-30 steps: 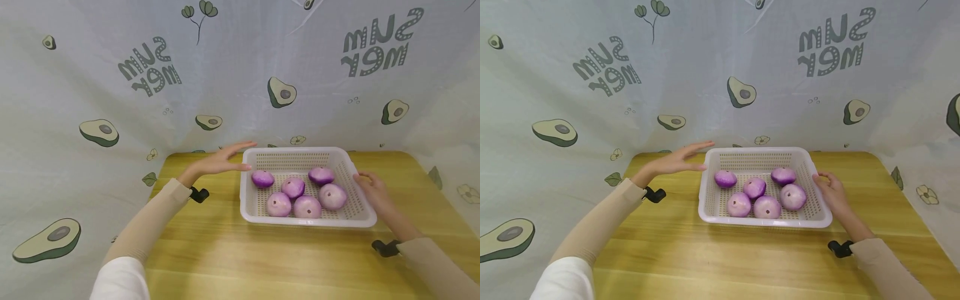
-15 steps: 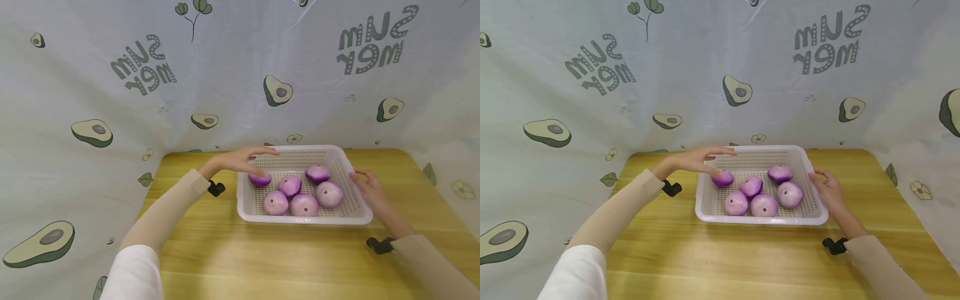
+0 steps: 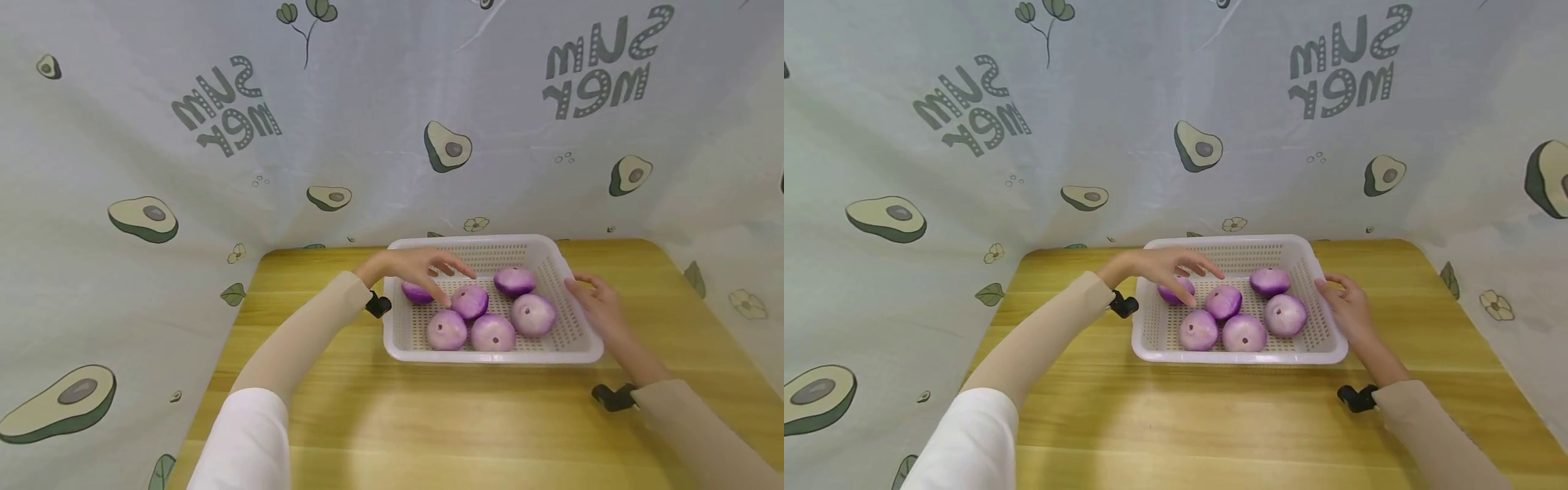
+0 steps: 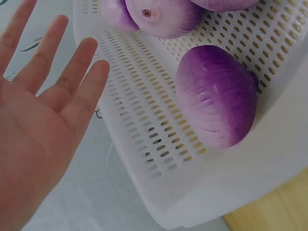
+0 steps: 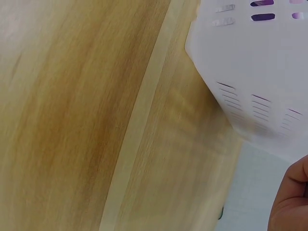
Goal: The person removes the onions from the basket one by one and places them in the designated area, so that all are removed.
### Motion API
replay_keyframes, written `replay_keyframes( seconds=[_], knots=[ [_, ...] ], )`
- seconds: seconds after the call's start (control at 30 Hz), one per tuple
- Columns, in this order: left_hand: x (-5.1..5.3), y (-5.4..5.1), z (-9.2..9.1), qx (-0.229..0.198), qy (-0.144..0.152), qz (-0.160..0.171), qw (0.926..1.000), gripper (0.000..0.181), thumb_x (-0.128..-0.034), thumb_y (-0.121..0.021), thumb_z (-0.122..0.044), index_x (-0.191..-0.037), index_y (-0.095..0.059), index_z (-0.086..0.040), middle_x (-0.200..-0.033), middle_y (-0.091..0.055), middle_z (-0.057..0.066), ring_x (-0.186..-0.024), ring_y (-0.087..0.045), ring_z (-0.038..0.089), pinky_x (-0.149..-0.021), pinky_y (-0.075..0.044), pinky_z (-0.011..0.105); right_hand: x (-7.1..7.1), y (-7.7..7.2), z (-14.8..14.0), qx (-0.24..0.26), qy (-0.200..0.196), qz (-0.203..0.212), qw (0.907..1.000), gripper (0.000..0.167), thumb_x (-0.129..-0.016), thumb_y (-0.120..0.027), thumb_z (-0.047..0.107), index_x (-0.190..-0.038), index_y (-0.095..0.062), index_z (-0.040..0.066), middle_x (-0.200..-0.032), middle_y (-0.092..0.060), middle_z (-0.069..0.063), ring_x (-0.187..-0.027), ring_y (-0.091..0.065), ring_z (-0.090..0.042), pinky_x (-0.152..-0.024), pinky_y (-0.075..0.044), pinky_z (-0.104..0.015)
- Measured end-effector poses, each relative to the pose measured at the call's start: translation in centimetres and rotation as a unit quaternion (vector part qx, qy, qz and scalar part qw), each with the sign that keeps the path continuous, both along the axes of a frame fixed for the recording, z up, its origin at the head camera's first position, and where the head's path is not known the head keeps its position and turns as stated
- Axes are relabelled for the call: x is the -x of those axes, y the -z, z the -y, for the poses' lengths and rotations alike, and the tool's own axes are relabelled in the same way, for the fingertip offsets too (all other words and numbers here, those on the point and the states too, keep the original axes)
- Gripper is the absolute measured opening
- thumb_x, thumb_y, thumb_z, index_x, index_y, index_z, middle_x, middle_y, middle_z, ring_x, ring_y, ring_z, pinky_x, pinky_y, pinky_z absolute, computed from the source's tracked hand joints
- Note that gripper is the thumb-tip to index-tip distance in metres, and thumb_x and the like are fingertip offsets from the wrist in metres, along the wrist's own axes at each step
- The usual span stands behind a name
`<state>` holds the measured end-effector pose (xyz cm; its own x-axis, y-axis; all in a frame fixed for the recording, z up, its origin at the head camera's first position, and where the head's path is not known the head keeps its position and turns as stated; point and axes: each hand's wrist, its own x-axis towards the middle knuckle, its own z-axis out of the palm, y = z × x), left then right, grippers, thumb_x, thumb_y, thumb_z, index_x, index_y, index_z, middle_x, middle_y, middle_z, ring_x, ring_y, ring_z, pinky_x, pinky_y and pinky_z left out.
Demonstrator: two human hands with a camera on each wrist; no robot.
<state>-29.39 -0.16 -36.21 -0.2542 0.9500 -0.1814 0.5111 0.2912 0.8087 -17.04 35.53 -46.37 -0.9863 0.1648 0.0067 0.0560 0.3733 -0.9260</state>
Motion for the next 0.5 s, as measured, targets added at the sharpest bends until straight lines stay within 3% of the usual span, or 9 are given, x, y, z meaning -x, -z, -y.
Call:
replay_keyframes(
  seconds=[0.13, 0.23, 0.37, 0.5],
  knots=[
    [0.4, 0.9, -0.7, 0.022, 0.018, 0.018, 0.9994, 0.067, -0.0846, -0.081, -0.015, -0.145, -0.051, -0.007, -0.148, -0.05, 0.003, -0.136, -0.044, 0.034, -0.114, -0.033, 0.047, 0.0, -0.1, 0.2, -0.006, 0.001, 0.005, 1.0, 0.067, -0.104, -0.051, 0.039, -0.145, -0.031, -0.01, -0.087, -0.068, 0.012, -0.067, -0.068, -0.004, -0.057, -0.06, -0.034],
    [0.7, 1.8, -1.1, 0.035, 0.02, 0.04, 0.9984, 0.065, -0.0835, -0.081, -0.012, -0.142, -0.054, -0.005, -0.146, -0.053, 0.002, -0.136, -0.043, 0.034, -0.114, -0.033, 0.044, 0.0, -0.2, 0.3, -0.002, 0.003, 0.006, 1.0, 0.066, -0.104, -0.051, 0.039, -0.144, -0.031, -0.009, -0.085, -0.067, 0.013, -0.067, -0.068, -0.005, -0.057, -0.06, -0.034],
    [0.9, 2.9, -1.6, 0.05, 0.022, 0.081, 0.9952, 0.062, -0.0831, -0.08, -0.006, -0.14, -0.055, -0.003, -0.145, -0.054, 0.004, -0.137, -0.043, 0.032, -0.114, -0.034, 0.042, -0.1, -0.3, 0.3, 0.0, 0.005, 0.001, 1.0, 0.064, -0.104, -0.051, 0.038, -0.143, -0.032, -0.009, -0.081, -0.065, 0.019, -0.065, -0.068, -0.005, -0.055, -0.059, -0.033],
    [1.0, 3.7, -1.9, 0.058, 0.03, 0.125, 0.9899, 0.061, -0.0829, -0.076, 0.006, -0.139, -0.053, 0.003, -0.144, -0.054, 0.013, -0.135, -0.046, 0.031, -0.112, -0.038, 0.038, -0.2, -0.3, 0.3, -0.005, 0.002, -0.001, 1.0, 0.064, -0.104, -0.052, 0.038, -0.143, -0.034, -0.01, -0.084, -0.07, 0.011, -0.066, -0.069, -0.007, -0.055, -0.059, -0.034]
  ],
)
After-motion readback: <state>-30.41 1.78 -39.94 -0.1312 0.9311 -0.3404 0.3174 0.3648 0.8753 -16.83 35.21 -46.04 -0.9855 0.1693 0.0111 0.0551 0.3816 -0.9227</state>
